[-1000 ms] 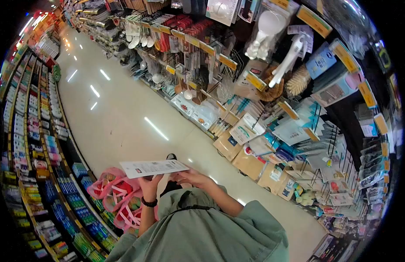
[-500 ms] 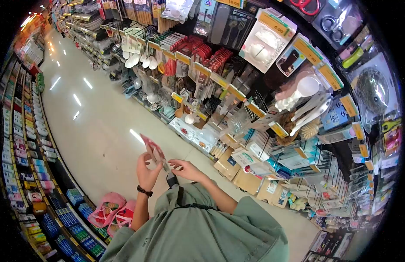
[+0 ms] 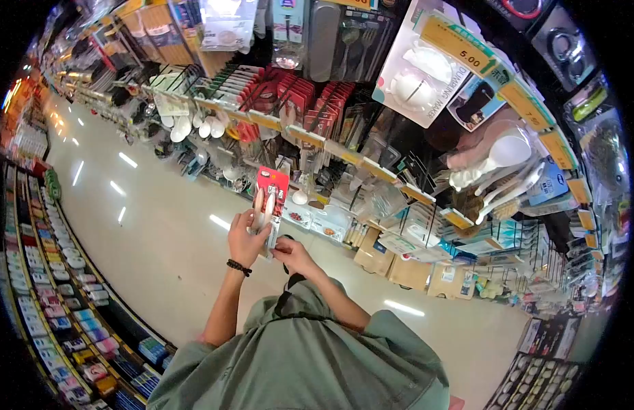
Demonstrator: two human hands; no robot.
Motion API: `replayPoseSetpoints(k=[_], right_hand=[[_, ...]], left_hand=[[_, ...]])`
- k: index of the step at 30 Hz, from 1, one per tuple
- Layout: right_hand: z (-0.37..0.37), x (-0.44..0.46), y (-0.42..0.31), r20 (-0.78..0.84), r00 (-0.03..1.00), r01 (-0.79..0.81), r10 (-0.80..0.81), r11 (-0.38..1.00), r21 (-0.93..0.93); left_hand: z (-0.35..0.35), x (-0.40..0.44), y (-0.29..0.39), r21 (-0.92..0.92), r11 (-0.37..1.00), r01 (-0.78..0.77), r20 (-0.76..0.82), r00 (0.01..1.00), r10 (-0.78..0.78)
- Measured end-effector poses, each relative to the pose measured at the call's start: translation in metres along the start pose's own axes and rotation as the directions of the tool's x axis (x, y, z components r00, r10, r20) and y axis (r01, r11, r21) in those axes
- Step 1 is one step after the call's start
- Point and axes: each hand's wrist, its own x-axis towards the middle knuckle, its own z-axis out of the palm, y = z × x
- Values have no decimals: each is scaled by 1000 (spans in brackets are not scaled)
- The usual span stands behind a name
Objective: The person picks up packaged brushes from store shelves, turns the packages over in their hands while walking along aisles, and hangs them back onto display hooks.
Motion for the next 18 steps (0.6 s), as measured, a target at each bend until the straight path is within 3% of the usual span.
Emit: replayPoseSetpoints(k=[2, 5, 6, 9, 10, 15, 18], right_hand=[[-9, 22, -2, -28, 999, 20, -19, 999, 42], [-26, 61, -5, -99, 990, 94, -97, 995, -38], [-31, 68, -17, -136, 989, 45, -52, 998, -53], [-50, 100, -22, -168, 977, 97, -128, 979, -178], [-56, 111, -20, -143, 978, 133, -153, 981, -142], [-67, 142, -46, -238, 957, 103, -168, 959, -264], [-67, 147, -52, -262, 945, 119, -198, 950, -288]], left_hand=[[15, 26, -7, -3, 1000, -27, 36, 999, 27], [28, 66, -8, -15, 996, 83, 136, 988, -80], [29, 79, -7, -33, 997, 71, 166, 984, -64], [39, 107, -6, -34, 999, 7, 126, 992, -3], [44, 114, -9, -49, 999, 10, 119, 993, -4], [53, 150, -9, -105, 994, -36, 82, 996, 44], [54, 156, -12, -92, 987, -129, -45, 991, 125]])
